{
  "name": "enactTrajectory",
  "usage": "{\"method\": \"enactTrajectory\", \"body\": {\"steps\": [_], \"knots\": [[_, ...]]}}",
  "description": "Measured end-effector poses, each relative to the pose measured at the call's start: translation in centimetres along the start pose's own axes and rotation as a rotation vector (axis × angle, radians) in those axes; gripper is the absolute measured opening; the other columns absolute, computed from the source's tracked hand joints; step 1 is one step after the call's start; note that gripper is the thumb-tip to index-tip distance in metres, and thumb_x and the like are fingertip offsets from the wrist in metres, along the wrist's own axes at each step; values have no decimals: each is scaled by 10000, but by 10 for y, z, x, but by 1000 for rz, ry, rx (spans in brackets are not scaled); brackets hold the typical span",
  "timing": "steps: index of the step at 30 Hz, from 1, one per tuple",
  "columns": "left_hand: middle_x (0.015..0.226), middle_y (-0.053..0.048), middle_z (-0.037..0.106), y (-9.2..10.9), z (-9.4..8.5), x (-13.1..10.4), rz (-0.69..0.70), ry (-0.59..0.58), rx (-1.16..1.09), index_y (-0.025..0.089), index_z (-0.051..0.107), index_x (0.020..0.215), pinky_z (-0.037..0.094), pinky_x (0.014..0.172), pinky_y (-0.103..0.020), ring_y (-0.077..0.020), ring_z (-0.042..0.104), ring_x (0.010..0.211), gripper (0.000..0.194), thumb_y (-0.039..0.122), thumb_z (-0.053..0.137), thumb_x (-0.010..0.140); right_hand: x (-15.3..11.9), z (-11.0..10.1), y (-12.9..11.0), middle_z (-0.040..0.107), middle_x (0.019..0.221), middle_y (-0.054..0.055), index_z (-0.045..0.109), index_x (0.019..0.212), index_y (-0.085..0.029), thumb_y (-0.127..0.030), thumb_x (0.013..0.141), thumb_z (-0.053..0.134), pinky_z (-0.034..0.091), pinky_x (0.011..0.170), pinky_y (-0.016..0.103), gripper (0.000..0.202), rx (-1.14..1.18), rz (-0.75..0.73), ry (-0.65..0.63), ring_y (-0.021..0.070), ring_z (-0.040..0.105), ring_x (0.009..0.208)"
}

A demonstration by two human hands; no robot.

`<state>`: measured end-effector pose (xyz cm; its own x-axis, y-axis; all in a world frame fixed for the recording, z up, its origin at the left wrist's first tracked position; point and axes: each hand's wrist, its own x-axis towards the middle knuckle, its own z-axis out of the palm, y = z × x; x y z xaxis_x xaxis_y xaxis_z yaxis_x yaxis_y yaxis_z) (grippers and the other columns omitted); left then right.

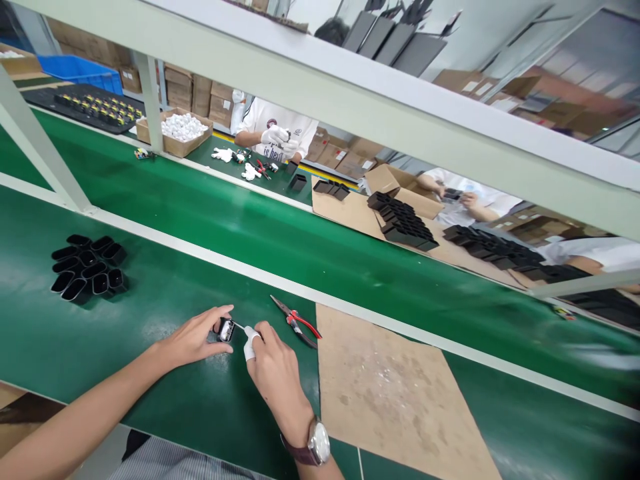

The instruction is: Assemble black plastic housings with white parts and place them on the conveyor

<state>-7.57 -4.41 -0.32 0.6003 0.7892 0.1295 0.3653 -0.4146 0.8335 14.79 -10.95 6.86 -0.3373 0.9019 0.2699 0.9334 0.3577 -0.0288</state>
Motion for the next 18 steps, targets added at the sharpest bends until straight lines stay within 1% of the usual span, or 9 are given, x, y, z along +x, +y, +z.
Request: {"method": "enactTrajectory", "body": {"steps": [5,9,14,18], "knots": [[1277,-72,657,-2,1,-1,26,11,-11,336,336,1601,596,938,-389,-217,669,1010,817,371,791,923,1,1,-4,631,981,68,604,839,-193,44,781,560,377,546,289,248,-18,5,-25,176,594,779],[1299,-73,659,0,0,0,36,14,-2,336,325,1601,587,977,-402,-224,673,1046,827,360,795,921,0,-2,-6,631,960,67,599,833,-200,36,790,537,376,537,292,248,-33,8,-11,176,583,767],[1287,-60,668,-1,0,0,38,12,12,351,322,1597,586,956,-387,-222,671,1046,836,347,804,915,1,-2,-5,625,955,68,603,833,-197,36,754,548,369,524,300,251,-39,12,-9,182,583,769],[1277,-60,683,2,-1,1,40,16,32,343,339,1593,588,953,-388,-228,677,1046,836,333,809,902,2,1,-5,628,958,65,603,829,-198,42,757,555,391,549,294,255,-39,-4,10,186,596,789]]}}
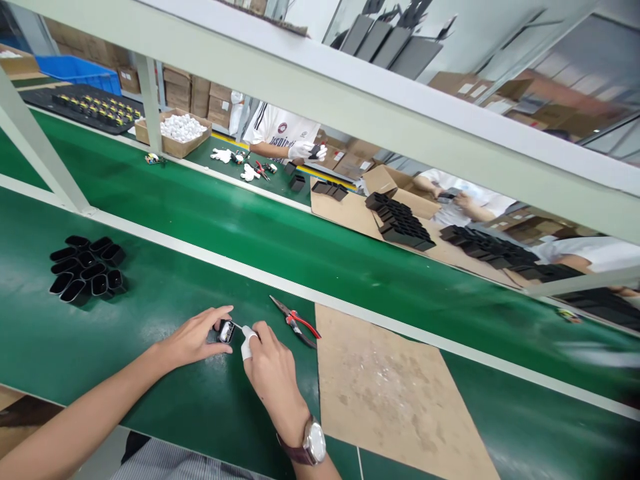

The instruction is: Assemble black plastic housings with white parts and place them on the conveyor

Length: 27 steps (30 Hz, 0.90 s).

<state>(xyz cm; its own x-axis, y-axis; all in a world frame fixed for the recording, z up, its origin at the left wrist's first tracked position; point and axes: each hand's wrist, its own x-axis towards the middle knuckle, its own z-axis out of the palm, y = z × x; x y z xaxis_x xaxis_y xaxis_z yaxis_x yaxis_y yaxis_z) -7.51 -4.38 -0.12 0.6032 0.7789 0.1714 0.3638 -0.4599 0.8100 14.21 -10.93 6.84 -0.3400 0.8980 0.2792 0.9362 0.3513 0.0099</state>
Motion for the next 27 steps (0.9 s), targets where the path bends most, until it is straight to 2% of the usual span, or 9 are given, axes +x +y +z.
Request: {"method": "enactTrajectory", "body": {"steps": [5,9,14,17,19,21,24,27], "knots": [[1405,-79,654,11,-6,0,5,-49,-17,323,292,1625,560,1059,-425,-247,657,1205,795,259,702,947,-2,-8,0,631,977,63,611,875,-199,36,784,571,416,592,289,255,25,-20,-25,178,597,786],[1414,-73,654,15,-9,1,13,-74,-22,319,270,1635,533,1115,-444,-251,604,1334,744,212,613,983,-2,-11,-2,627,938,60,614,852,-203,35,770,573,429,606,306,255,-5,-57,-60,192,601,792],[1379,-72,671,14,-8,1,36,-64,-17,313,281,1635,557,1085,-430,-249,629,1299,744,200,609,977,3,-18,-4,644,936,68,632,882,-205,17,817,567,445,615,304,240,-20,-87,-84,204,612,821],[1327,-82,682,14,-10,1,40,-41,14,285,403,1567,579,1040,-410,-246,663,1218,620,217,612,988,-1,-20,5,653,968,75,644,888,-196,4,847,548,451,615,304,226,12,-53,-47,198,625,813],[1270,-96,695,13,-13,1,84,-36,39,252,540,1442,590,1006,-405,-251,675,1166,450,234,623,1000,-7,-13,17,666,1013,81,669,944,-187,-40,911,523,455,604,299,210,55,24,14,187,637,805],[1224,-108,713,12,-15,2,174,-38,56,233,626,1333,589,1001,-418,-261,673,1154,315,253,630,1019,-13,4,32,681,1047,79,694,1060,-180,-105,978,502,472,612,290,221,109,120,86,183,653,813],[1197,-117,737,11,-17,4,287,-13,70,233,675,1302,595,990,-427,-265,680,1150,263,259,618,1047,-20,37,51,696,1044,76,697,1170,-165,-131,1001,485,534,728,295,273,188,212,186,198,680,885],[1177,-118,746,10,-16,5,316,13,71,231,687,1298,613,956,-412,-255,700,1112,256,245,615,1053,-21,60,62,692,1029,87,699,1159,-145,-103,985,476,551,853,334,286,208,228,228,215,675,946]]}}
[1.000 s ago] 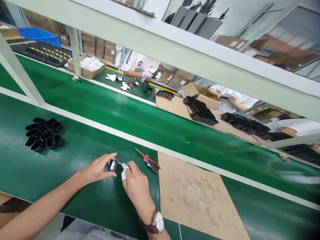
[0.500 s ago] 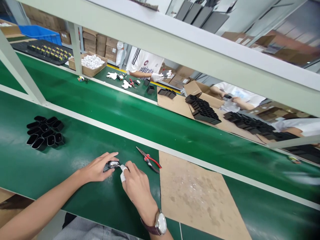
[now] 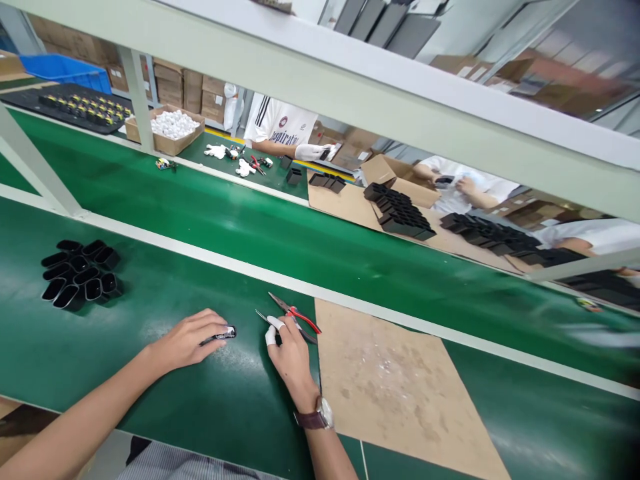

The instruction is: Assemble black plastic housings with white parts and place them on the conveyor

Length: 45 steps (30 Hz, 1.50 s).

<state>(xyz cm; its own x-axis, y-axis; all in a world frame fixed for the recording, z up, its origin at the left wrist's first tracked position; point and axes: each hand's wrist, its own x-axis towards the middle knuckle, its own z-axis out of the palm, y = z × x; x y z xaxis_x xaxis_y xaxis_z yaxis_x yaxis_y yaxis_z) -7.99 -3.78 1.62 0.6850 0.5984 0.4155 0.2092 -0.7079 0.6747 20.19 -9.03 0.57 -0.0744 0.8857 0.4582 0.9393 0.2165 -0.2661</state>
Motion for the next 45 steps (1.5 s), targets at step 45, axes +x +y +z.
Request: {"method": "enactTrajectory", "body": {"steps": [45], "knots": [[1242,-81,689,13,-4,4,-235,-60,8,258,415,1521,508,1088,-458,-260,671,1132,576,235,587,972,68,-70,-85,647,1009,162,749,951,-146,-120,915,592,514,735,317,164,-251,-421,-626,270,558,1040]]}}
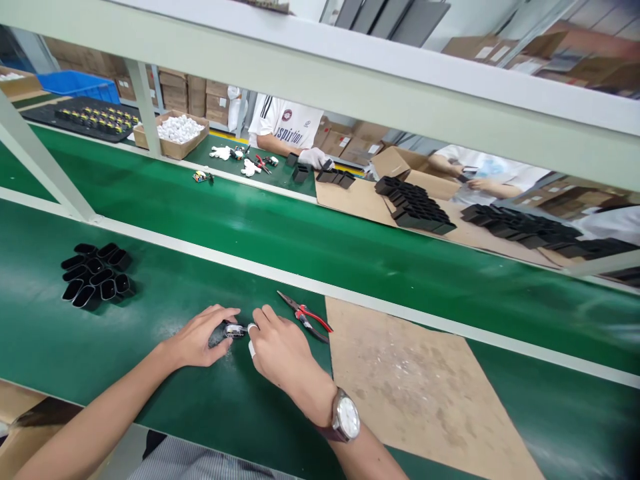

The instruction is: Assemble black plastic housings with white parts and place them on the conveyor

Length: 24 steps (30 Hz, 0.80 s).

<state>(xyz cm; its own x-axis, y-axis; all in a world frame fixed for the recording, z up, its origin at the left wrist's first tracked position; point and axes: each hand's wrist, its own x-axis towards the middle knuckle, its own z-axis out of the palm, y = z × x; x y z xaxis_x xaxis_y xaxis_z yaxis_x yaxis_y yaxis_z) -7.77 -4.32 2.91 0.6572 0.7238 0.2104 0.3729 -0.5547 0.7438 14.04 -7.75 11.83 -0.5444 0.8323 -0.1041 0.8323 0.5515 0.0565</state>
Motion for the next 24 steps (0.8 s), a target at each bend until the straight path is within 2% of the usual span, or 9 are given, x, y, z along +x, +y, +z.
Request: {"method": "enactTrajectory", "body": {"steps": [5,8,10,12,14,16,19,21,24], "knots": [[1251,-78,682,0,0,0,31,4,-4,268,355,1556,509,1077,-455,-258,649,1161,626,201,576,974,7,-15,6,658,1030,157,753,980,-152,-139,909,582,531,782,316,186,64,10,-87,275,562,1079],[1242,-75,687,1,-2,-1,34,10,1,261,342,1560,491,1100,-472,-251,656,1143,637,183,579,975,0,-20,17,668,1025,130,745,949,-172,-134,875,610,536,790,316,159,110,31,-57,271,581,1080],[1227,-85,688,2,-4,0,49,16,17,246,425,1504,522,1050,-457,-256,658,1115,556,199,602,979,-9,-14,27,676,1026,110,741,943,-184,-125,881,594,544,817,327,170,152,80,10,265,600,1070],[1204,-96,690,2,-5,1,103,5,35,232,536,1396,546,989,-438,-264,653,1097,414,230,627,992,-18,4,37,686,1049,98,742,1011,-188,-118,927,536,552,870,351,233,202,160,119,259,619,1076],[1187,-106,695,1,-5,2,178,-6,58,223,602,1319,548,969,-441,-272,647,1098,311,252,638,1011,-25,32,46,694,1105,97,725,1155,-186,-133,976,482,557,922,376,306,259,246,250,260,630,1118],[1177,-114,702,-1,-3,3,234,1,84,220,622,1309,551,960,-445,-275,647,1101,277,241,619,1033,-31,64,51,692,1107,100,718,1173,-187,-137,979,467,580,875,372,322,308,327,369,264,647,1126],[1177,-119,707,-3,0,3,251,15,104,216,628,1308,567,949,-432,-267,656,1109,257,203,576,1056,-35,101,54,683,1038,117,721,1158,-164,-123,978,437,598,831,406,339,317,370,421,274,671,1022],[1204,-119,709,-5,2,2,228,14,105,215,620,1311,573,978,-439,-266,660,1138,255,218,585,1058,-35,110,53,677,1045,133,712,1181,-150,-137,1000,435,593,883,460,332,322,358,448,289,663,1005],[1310,-133,691,-7,5,-2,193,35,100,219,626,1320,570,1037,-473,-281,661,1205,302,283,663,1027,-28,107,47,660,1171,161,666,1275,-139,-199,1051,465,559,980,496,307,347,305,505,301,631,1093]]}}
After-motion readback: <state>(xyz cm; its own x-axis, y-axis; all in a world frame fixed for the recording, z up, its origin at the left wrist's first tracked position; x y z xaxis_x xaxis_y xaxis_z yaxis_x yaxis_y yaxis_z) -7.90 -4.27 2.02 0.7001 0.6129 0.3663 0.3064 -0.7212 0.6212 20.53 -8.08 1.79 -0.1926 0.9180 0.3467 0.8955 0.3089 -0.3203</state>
